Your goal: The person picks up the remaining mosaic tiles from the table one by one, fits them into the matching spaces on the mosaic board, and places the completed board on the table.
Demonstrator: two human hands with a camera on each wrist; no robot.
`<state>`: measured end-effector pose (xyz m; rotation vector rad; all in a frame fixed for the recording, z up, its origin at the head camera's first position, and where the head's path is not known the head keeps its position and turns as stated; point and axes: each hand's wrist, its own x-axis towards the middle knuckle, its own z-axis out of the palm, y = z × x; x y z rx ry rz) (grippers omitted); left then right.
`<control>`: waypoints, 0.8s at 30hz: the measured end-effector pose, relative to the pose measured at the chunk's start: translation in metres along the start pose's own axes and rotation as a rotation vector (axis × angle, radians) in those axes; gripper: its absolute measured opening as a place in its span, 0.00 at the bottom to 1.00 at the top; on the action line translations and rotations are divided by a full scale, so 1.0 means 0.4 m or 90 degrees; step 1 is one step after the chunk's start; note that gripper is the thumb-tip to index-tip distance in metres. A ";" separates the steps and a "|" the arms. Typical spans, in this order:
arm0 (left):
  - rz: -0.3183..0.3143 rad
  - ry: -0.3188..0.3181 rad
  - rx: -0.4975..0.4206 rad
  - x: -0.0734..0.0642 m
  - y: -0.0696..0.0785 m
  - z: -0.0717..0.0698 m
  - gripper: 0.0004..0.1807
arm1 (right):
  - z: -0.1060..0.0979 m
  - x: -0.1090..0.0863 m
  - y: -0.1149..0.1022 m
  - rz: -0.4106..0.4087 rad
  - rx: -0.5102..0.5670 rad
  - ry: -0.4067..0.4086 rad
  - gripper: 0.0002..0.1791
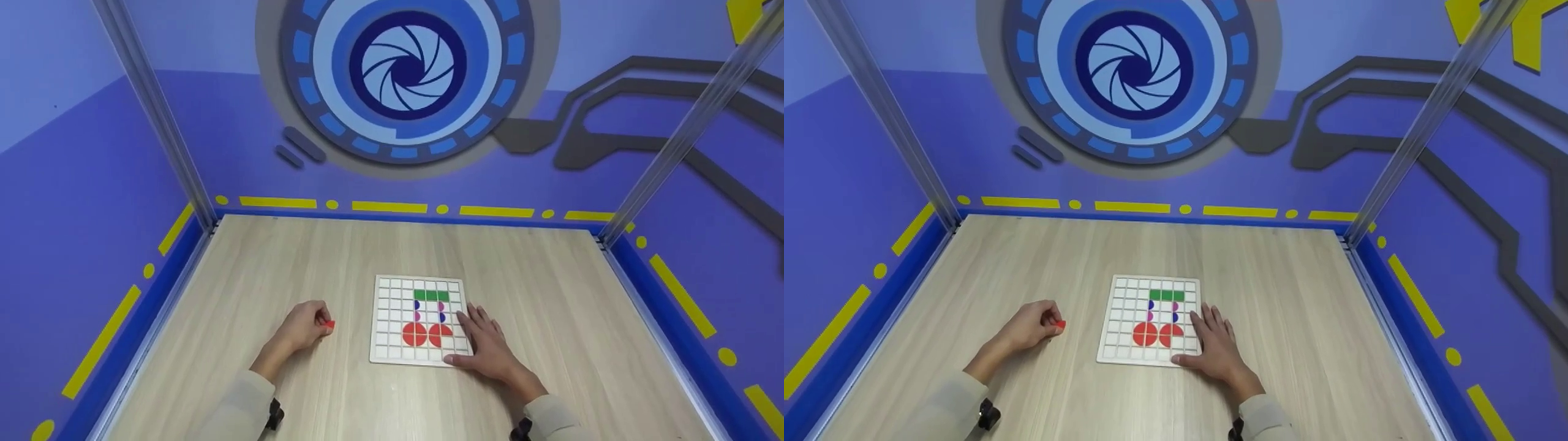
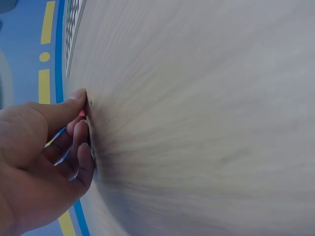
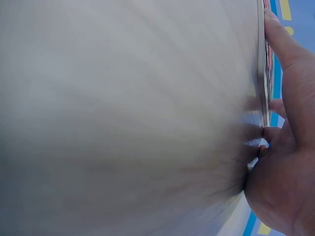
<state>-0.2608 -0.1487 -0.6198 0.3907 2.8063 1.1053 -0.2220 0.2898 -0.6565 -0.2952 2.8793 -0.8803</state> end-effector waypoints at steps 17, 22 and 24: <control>0.010 0.058 -0.073 0.029 0.062 0.032 0.03 | -0.006 -0.003 0.001 -0.015 0.000 -0.006 0.64; 0.041 0.032 -0.082 0.043 0.121 0.053 0.02 | 0.000 -0.005 0.004 -0.012 0.008 0.000 0.63; 0.048 0.022 -0.091 0.049 0.144 0.064 0.02 | 0.004 -0.006 0.005 -0.013 0.013 0.005 0.63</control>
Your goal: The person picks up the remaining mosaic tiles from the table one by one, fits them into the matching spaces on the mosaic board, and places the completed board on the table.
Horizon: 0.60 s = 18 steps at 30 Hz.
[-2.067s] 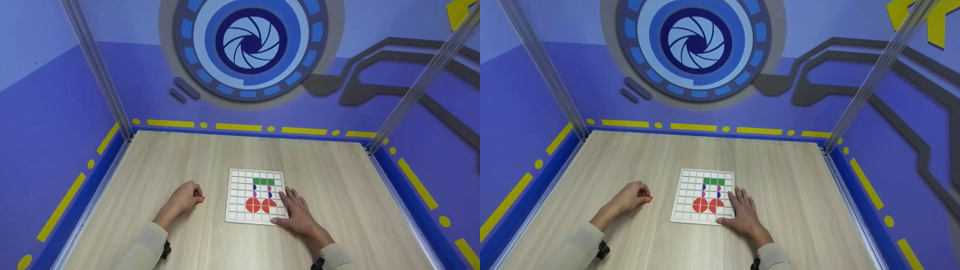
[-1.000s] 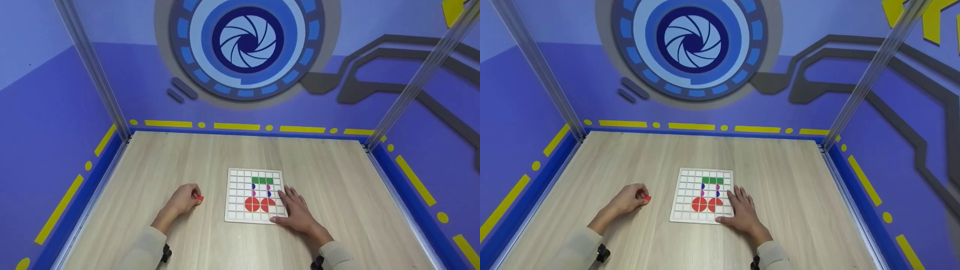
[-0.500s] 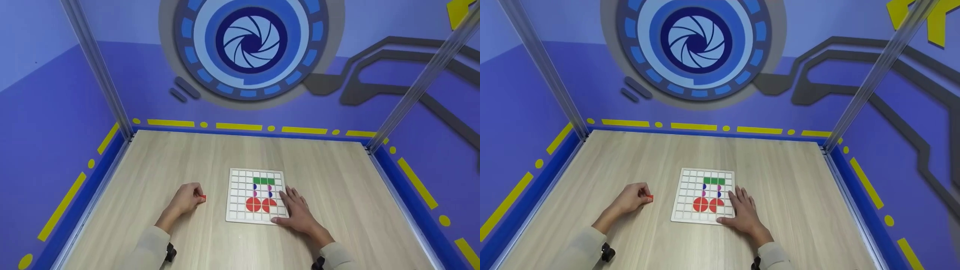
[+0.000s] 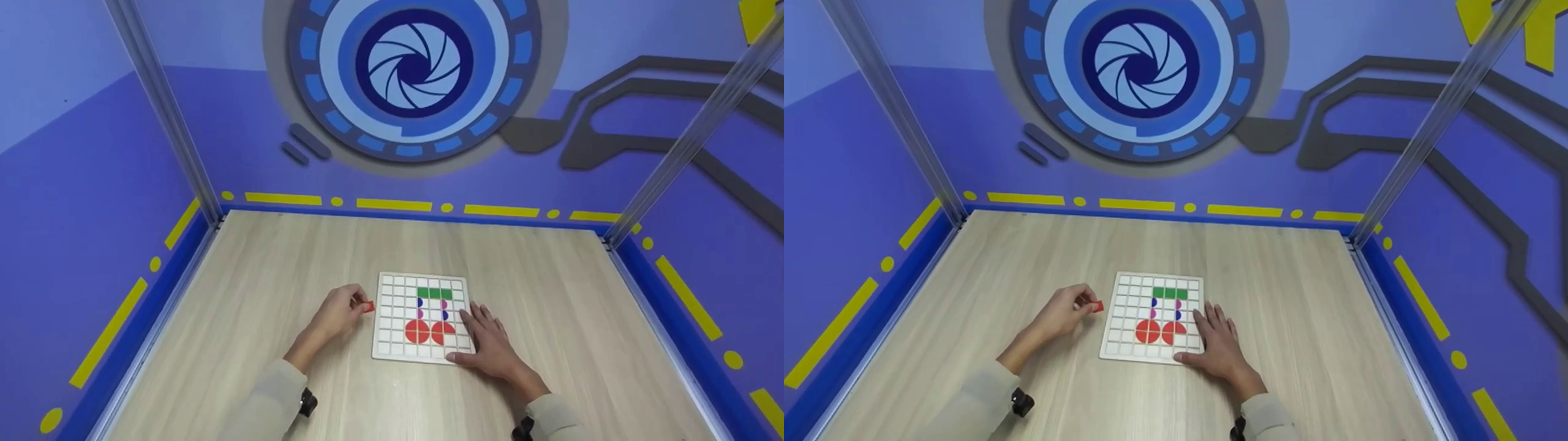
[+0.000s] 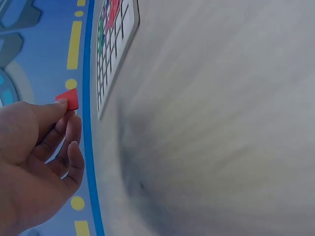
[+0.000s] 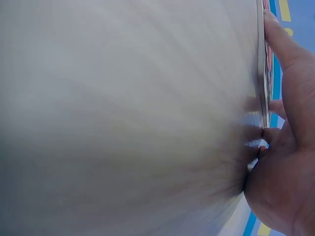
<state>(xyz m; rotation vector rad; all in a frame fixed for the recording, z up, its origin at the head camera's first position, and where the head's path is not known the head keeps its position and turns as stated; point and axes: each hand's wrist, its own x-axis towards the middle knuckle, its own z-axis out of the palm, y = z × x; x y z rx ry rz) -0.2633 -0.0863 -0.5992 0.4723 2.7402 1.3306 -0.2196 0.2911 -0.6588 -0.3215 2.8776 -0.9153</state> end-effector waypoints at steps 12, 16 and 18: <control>0.073 -0.037 0.000 0.038 0.101 0.110 0.03 | -0.003 0.001 0.007 0.004 -0.009 -0.001 0.63; 0.089 -0.051 0.007 0.050 0.122 0.144 0.02 | -0.004 0.008 0.006 -0.004 -0.012 -0.004 0.64; 0.092 -0.060 0.005 0.055 0.130 0.159 0.02 | -0.003 0.009 0.005 -0.007 -0.010 -0.005 0.63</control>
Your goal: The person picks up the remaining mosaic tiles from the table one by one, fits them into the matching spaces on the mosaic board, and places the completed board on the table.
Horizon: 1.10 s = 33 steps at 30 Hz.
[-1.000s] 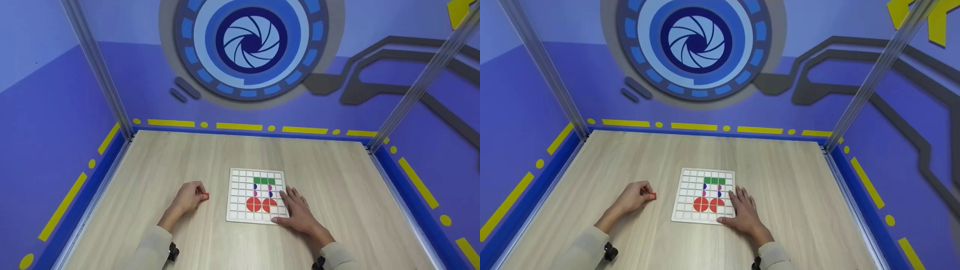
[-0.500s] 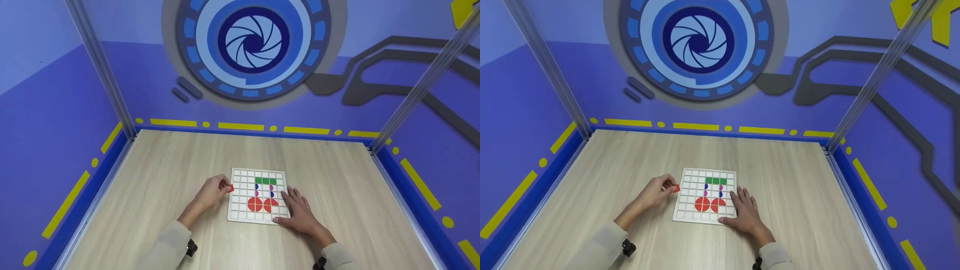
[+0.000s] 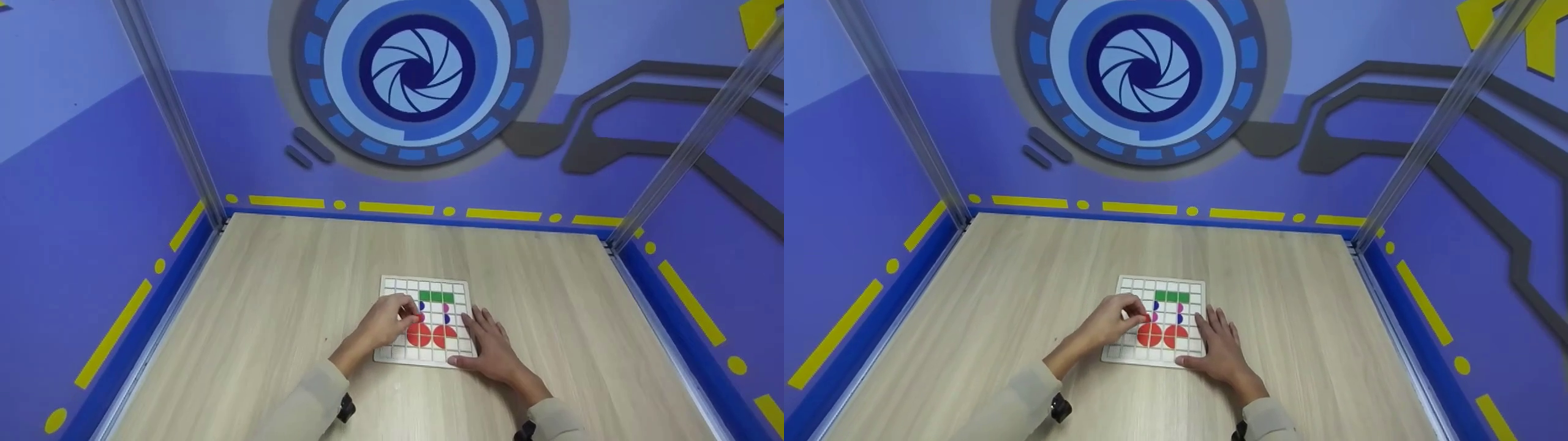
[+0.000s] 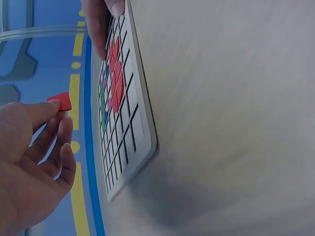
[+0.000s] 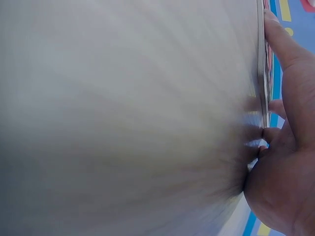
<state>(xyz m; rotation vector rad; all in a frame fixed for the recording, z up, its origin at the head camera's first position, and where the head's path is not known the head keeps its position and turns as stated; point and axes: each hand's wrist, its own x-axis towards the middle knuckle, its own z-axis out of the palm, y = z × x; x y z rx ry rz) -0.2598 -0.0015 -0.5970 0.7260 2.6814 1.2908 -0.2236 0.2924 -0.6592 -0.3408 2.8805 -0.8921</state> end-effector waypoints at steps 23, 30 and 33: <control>0.032 -0.053 0.067 0.061 0.059 0.141 0.04 | 0.006 -0.010 -0.003 -0.005 -0.008 -0.001 0.62; 0.052 -0.047 0.120 0.063 0.070 0.157 0.02 | -0.002 -0.006 -0.006 -0.018 -0.011 0.004 0.62; 0.072 -0.043 0.164 0.069 0.078 0.162 0.03 | -0.006 -0.004 -0.006 -0.013 -0.012 0.004 0.63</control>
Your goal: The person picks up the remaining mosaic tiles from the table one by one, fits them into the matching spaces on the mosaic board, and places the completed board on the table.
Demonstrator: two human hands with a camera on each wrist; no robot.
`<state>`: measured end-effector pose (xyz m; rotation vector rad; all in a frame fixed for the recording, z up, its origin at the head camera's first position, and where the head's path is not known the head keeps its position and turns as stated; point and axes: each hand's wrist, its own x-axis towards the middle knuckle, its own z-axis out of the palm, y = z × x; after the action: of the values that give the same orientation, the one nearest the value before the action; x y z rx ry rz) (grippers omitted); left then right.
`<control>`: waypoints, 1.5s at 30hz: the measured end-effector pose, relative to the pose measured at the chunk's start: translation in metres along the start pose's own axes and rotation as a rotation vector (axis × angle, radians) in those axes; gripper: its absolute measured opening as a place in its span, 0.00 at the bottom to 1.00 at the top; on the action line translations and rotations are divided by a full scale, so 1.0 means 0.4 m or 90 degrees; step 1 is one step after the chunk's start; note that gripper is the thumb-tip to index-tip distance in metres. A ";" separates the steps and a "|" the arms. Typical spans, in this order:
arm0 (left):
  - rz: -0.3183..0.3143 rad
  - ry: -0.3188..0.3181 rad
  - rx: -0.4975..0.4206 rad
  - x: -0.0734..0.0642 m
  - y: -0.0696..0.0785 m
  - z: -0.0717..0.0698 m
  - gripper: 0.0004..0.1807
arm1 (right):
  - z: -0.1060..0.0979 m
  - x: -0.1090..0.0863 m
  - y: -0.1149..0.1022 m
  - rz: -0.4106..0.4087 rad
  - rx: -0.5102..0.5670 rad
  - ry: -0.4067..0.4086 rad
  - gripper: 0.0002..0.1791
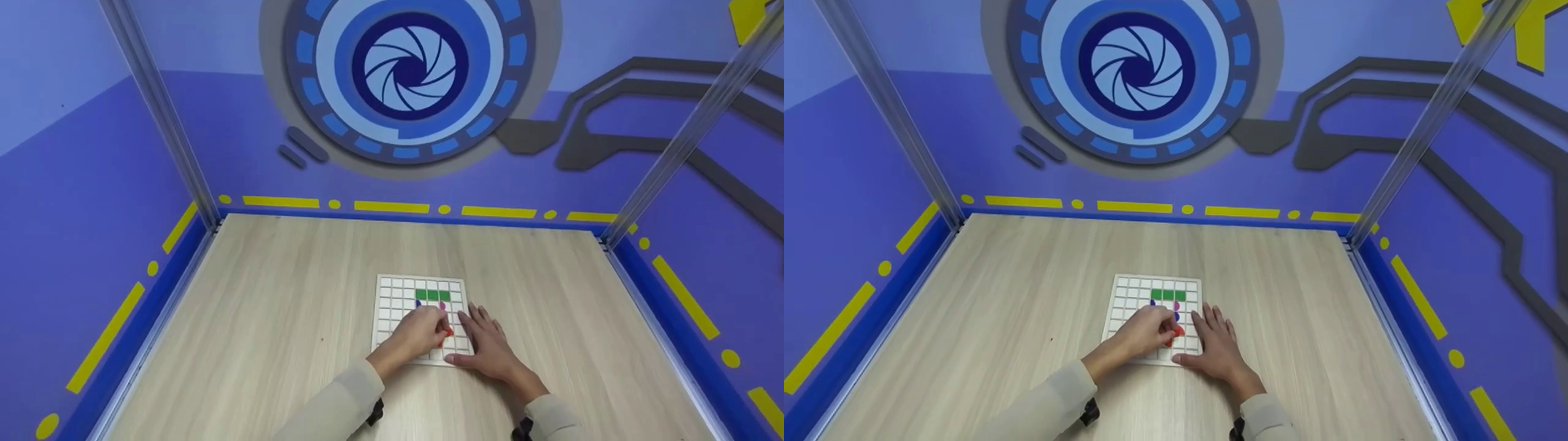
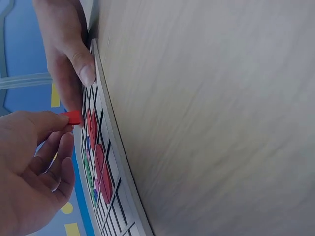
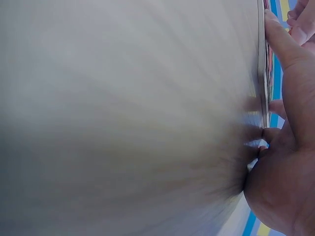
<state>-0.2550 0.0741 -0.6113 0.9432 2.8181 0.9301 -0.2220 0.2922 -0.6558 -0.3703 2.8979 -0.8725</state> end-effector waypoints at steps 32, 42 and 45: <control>0.000 -0.050 0.058 0.010 0.016 0.022 0.07 | -0.001 0.001 0.000 0.004 -0.004 -0.003 0.63; -0.001 -0.011 -0.036 0.007 -0.004 0.018 0.04 | 0.000 0.001 0.000 0.002 -0.014 0.001 0.63; -0.015 -0.004 -0.072 0.004 -0.005 0.013 0.05 | 0.001 0.001 0.000 0.005 -0.016 0.000 0.63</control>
<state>-0.2563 0.0764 -0.6166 0.8969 2.7317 1.0681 -0.2223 0.2919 -0.6561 -0.3608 2.9117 -0.8350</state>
